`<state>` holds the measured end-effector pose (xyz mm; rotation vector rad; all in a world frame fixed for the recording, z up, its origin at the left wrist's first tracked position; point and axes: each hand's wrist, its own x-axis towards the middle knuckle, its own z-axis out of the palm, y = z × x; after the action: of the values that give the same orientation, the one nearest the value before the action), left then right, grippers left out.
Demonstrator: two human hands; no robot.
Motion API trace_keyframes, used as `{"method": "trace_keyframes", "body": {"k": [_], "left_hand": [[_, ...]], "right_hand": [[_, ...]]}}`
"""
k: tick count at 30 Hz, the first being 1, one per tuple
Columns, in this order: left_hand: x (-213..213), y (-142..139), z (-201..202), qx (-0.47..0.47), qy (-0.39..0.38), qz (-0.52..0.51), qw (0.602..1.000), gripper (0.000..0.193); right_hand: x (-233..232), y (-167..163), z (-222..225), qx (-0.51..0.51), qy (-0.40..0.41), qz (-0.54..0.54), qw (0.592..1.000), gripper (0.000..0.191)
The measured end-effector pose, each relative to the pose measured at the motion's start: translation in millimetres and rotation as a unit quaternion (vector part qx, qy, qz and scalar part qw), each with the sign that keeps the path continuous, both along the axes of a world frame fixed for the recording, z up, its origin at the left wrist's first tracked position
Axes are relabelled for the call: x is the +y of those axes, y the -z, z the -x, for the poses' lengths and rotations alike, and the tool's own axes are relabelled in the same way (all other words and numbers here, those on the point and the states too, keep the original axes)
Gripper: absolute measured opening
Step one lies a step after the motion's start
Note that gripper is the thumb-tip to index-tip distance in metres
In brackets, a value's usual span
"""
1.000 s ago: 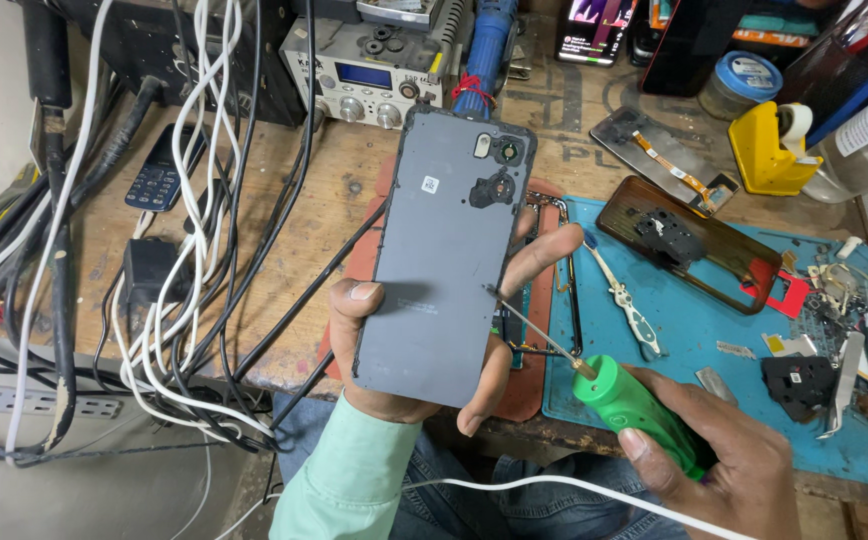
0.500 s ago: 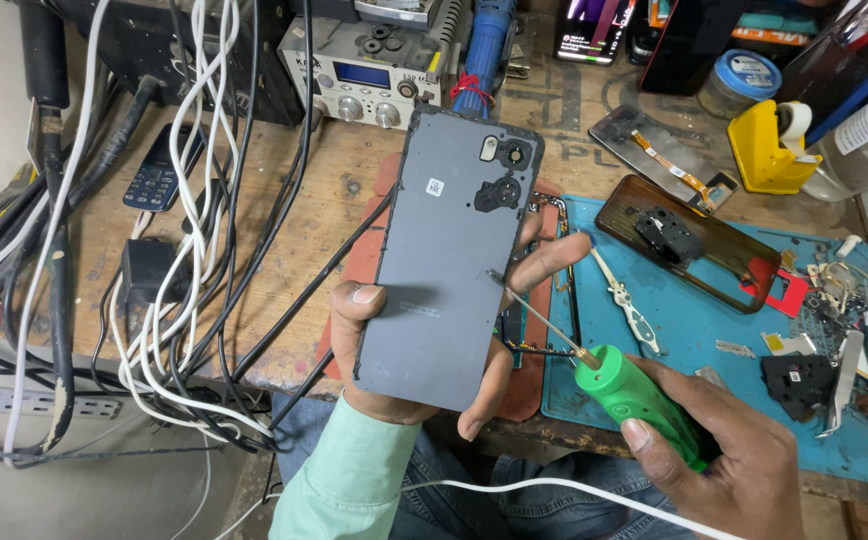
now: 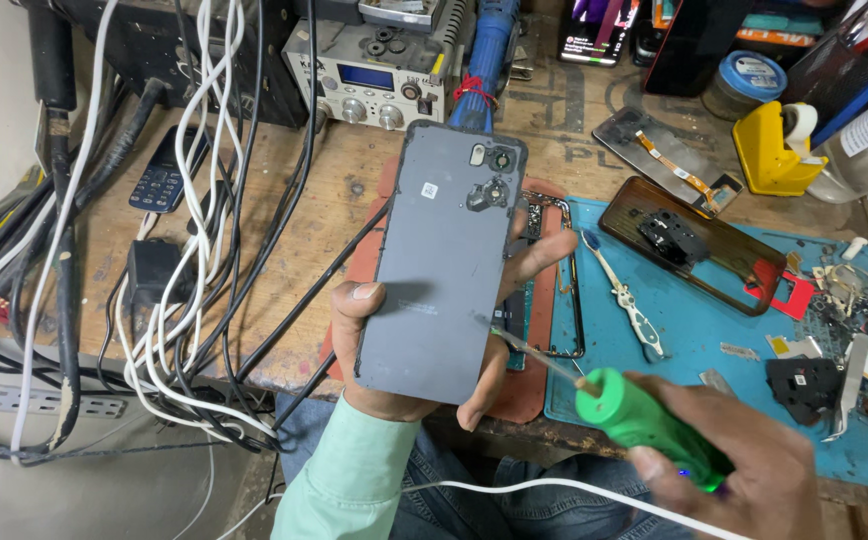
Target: The person uses a green screwdriver to remove screws from the back of a grey smartphone. They then use tape to secure a small black component and continue unscrewing the phone's back cover.
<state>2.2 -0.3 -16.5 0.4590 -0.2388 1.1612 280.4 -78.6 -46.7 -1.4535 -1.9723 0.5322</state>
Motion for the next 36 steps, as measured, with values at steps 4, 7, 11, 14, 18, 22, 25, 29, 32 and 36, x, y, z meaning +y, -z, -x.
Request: {"method": "trace_keyframes", "body": {"k": [4, 7, 11, 14, 18, 22, 25, 29, 32, 36], "left_hand": [[0, 0, 1, 0.009, -0.001, -0.016, 1.000, 0.106], [-1, 1, 1, 0.009, -0.003, -0.008, 1.000, 0.108], [-2, 0, 2, 0.000, -0.001, 0.003, 1.000, 0.111], [-3, 0, 2, 0.000, 0.013, -0.001, 1.000, 0.108], [-4, -1, 2, 0.023, 0.032, -0.002, 0.999, 0.109], [-5, -2, 3, 0.042, 0.027, -0.010, 0.999, 0.112], [-6, -3, 3, 0.069, 0.012, -0.002, 0.998, 0.114], [-7, -4, 2, 0.053, 0.023, 0.003, 0.998, 0.110], [-8, -4, 0, 0.017, 0.042, 0.020, 0.999, 0.112], [-9, -5, -3, 0.013, 0.043, 0.025, 0.999, 0.117]], "right_hand": [[-3, 4, -1, 0.027, 0.009, -0.023, 0.999, 0.053], [-3, 3, 0, 0.005, -0.002, -0.058, 0.998, 0.050], [-1, -2, 2, 0.017, -0.004, -0.050, 0.999, 0.049], [2, -8, 1, 0.026, 0.018, -0.021, 0.999, 0.050], [5, -14, 0, 0.029, 0.085, 0.032, 0.995, 0.049], [7, -13, 0, 0.007, 0.061, 0.000, 0.998, 0.049], [5, -11, -2, 0.019, 0.055, -0.017, 0.998, 0.049], [4, -8, -7, 0.033, 0.050, -0.009, 0.998, 0.048], [7, -7, -8, 0.035, 0.013, 0.002, 0.999, 0.049], [7, -6, -2, 0.049, 0.029, 0.012, 0.998, 0.048]]}}
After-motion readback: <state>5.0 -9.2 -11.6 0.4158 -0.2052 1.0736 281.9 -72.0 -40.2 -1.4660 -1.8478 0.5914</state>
